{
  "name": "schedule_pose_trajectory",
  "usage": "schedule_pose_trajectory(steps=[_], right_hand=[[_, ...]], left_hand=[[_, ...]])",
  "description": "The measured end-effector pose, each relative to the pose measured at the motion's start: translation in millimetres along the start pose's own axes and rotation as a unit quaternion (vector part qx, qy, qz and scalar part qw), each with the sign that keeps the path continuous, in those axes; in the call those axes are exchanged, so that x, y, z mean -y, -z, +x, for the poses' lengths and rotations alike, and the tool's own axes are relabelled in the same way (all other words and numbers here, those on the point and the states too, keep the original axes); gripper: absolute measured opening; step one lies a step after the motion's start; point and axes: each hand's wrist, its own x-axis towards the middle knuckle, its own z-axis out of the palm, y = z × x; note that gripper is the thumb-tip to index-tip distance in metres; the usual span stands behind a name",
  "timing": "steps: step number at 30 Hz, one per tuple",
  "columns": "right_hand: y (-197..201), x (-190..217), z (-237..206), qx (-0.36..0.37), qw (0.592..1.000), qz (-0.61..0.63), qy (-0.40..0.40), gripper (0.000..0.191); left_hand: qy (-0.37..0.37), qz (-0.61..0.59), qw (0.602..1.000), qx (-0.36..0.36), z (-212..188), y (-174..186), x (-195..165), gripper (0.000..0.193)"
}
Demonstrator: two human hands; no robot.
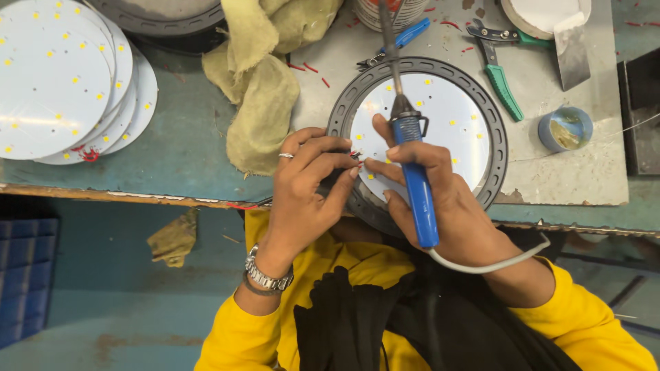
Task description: The person strips wire ends, places an LED panel into a circular housing, applies flux, and solders red and black wires to the panel terminals. The person uses a soldering iron and flux to complete the electrical connections.
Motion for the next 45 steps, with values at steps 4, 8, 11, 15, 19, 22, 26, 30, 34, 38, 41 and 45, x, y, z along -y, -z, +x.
schedule_pose_trajectory(steps=[4,8,11,15,19,22,26,30,34,38,41,45], right_hand=[[-7,-5,0,-0.019,0.994,0.100,-0.029,0.063],[-10,-11,-4,-0.060,0.994,0.086,-0.024,0.069],[-11,-13,-8,-0.077,0.990,0.116,-0.024,0.071],[-15,-16,-12,-0.089,0.992,0.092,-0.005,0.072],[-18,-18,-15,-0.091,0.995,0.038,0.021,0.071],[-20,-19,-18,-0.097,0.994,0.034,0.020,0.070],[-21,-20,-19,-0.093,0.995,0.043,0.021,0.071],[-20,-21,-18,-0.089,0.995,0.044,0.022,0.072],[-20,-22,-18,-0.093,0.995,0.037,0.019,0.072],[-20,-22,-18,-0.102,0.994,0.035,0.025,0.072],[-21,-23,-18,-0.107,0.993,0.036,0.034,0.071],[-21,-24,-16,-0.106,0.993,0.037,0.043,0.070]], left_hand=[[-0.008,-0.015,1.000,-0.006,-2,0,3,0.012],[-0.012,-0.030,0.999,-0.011,-1,1,6,0.012],[-0.011,-0.043,0.999,-0.010,1,2,7,0.012],[-0.013,-0.039,0.999,-0.013,4,0,7,0.013],[-0.029,0.002,0.999,-0.018,5,-2,5,0.014],[-0.032,0.028,0.999,-0.021,4,-3,4,0.015],[-0.033,0.021,0.999,-0.015,5,0,3,0.014],[-0.021,-0.015,1.000,0.007,7,6,4,0.013],[-0.028,-0.010,0.999,0.027,10,9,5,0.014],[-0.033,0.011,0.999,0.041,13,9,7,0.014],[-0.036,0.026,0.998,0.041,14,6,9,0.014],[-0.038,0.039,0.998,0.042,14,3,10,0.015]])
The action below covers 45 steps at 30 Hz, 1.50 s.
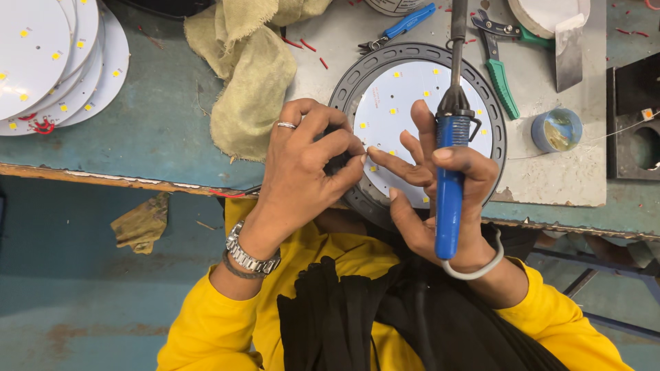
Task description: The person strips wire ends, places an LED panel into a circular housing, applies flux, and solders red and black wires to the panel terminals. The person uses a soldering iron and flux to complete the electrical connections.
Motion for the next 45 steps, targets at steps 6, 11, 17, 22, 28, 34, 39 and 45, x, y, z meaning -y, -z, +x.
schedule_pose_trajectory(steps=[6,11,17,22,28,34,39,45], right_hand=[[0,1,1,0.003,1.000,-0.006,-0.004,0.070],[4,2,-4,0.002,0.999,-0.040,0.000,0.070],[29,-5,-16,-0.070,0.997,-0.012,0.035,0.067],[58,-7,-33,-0.107,0.994,-0.034,0.014,0.066],[48,-19,-34,-0.090,0.996,-0.010,0.009,0.065],[40,-23,-25,-0.067,0.997,-0.025,0.019,0.066],[38,-25,-25,-0.066,0.997,-0.035,0.026,0.064],[37,-27,-28,-0.064,0.997,-0.041,0.026,0.061]], left_hand=[[0.011,-0.048,0.999,-0.010,-2,0,-1,0.014],[0.012,-0.053,0.999,-0.002,-4,3,-5,0.013],[0.019,-0.008,1.000,-0.005,-5,2,-13,0.013],[0.028,0.049,0.997,-0.053,-14,-13,-24,0.013],[0.021,0.027,0.995,-0.096,-16,-27,-22,0.013],[0.051,-0.003,0.995,-0.089,-19,-24,-21,0.016],[0.049,-0.061,0.996,-0.043,-20,-14,-15,0.010],[0.085,-0.074,0.993,-0.032,-19,-8,-10,0.009]])
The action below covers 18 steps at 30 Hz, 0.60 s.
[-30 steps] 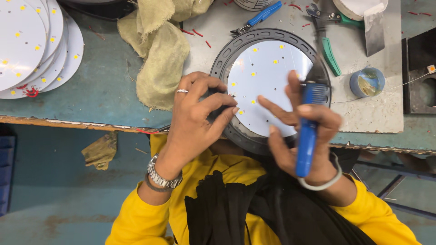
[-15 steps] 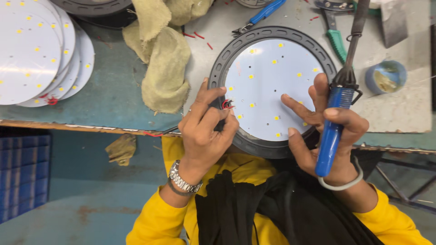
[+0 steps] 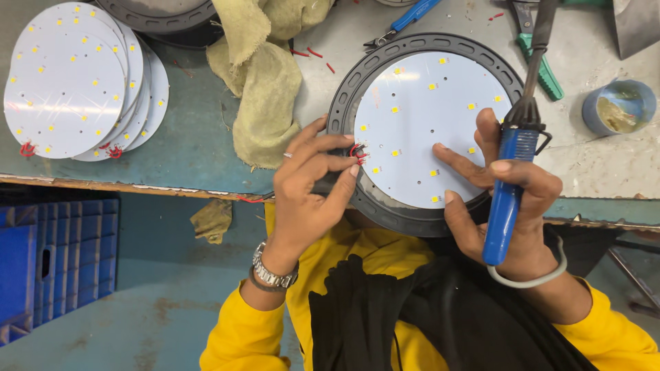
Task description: The person strips wire ends, places an LED panel into a circular housing, applies flux, and solders red and black wires to the panel terminals. The person uses a soldering iron and flux to complete the electrical connections.
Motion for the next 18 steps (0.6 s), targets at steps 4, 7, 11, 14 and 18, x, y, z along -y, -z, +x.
schedule_pose_trajectory(steps=[4,7,11,14,18], right_hand=[[2,0,-2,0.004,1.000,-0.006,0.004,0.061],[4,-1,-2,0.004,1.000,-0.015,-0.002,0.062],[4,-1,-3,0.002,1.000,-0.003,0.000,0.061],[4,0,-2,0.005,1.000,0.006,0.002,0.060],[6,1,-1,0.010,1.000,0.003,0.002,0.060]], left_hand=[[0.060,-0.017,0.998,0.007,3,-4,2,0.011],[0.101,-0.073,0.992,0.002,2,-6,4,0.012],[0.084,-0.129,0.988,0.025,4,-5,13,0.011],[0.099,-0.184,0.977,0.038,3,-3,16,0.011],[0.139,-0.217,0.965,0.039,2,-3,17,0.011]])
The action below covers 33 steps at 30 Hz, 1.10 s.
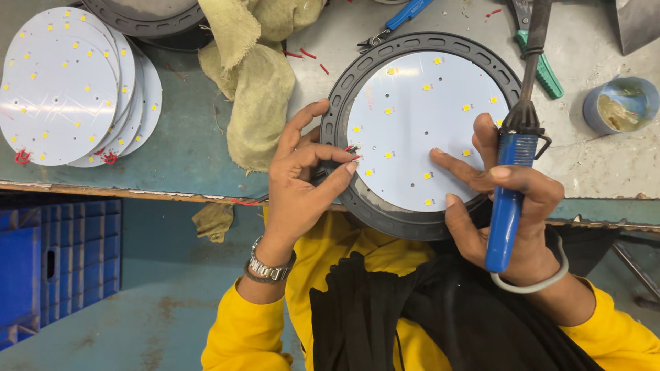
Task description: The person strips wire ends, places an LED panel into a circular housing, applies flux, and solders red and black wires to the panel terminals. The person uses a soldering iron and flux to complete the electrical connections.
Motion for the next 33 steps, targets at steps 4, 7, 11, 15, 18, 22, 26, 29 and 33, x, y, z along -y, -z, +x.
schedule_pose_trajectory(steps=[4,7,11,15,18,22,26,29,33], right_hand=[[0,1,0,0.000,1.000,-0.004,-0.001,0.060],[0,1,0,0.000,1.000,-0.002,-0.005,0.059],[0,0,0,-0.003,1.000,0.000,0.001,0.059],[1,0,-1,-0.006,1.000,0.011,0.002,0.058],[2,-1,-1,-0.007,1.000,0.011,0.004,0.058],[3,-1,-1,-0.009,1.000,0.015,0.008,0.058],[5,-3,-2,-0.005,1.000,0.010,0.018,0.058],[5,-4,-3,-0.008,1.000,0.009,0.019,0.059],[7,-5,-6,-0.013,0.998,0.055,0.013,0.060]], left_hand=[[-0.005,0.029,1.000,-0.009,0,-2,0,0.013],[-0.014,0.058,0.998,-0.022,1,-4,1,0.013],[-0.008,0.087,0.996,-0.025,1,-2,0,0.013],[-0.018,0.081,0.996,-0.019,2,-1,0,0.013],[-0.056,0.131,0.990,-0.022,2,-1,-2,0.013],[-0.047,0.155,0.986,-0.035,2,-5,-7,0.013],[-0.016,0.131,0.990,-0.046,4,-9,-11,0.012],[0.026,0.112,0.992,-0.054,5,-11,-10,0.012],[0.052,0.066,0.994,-0.065,3,-12,-5,0.010]])
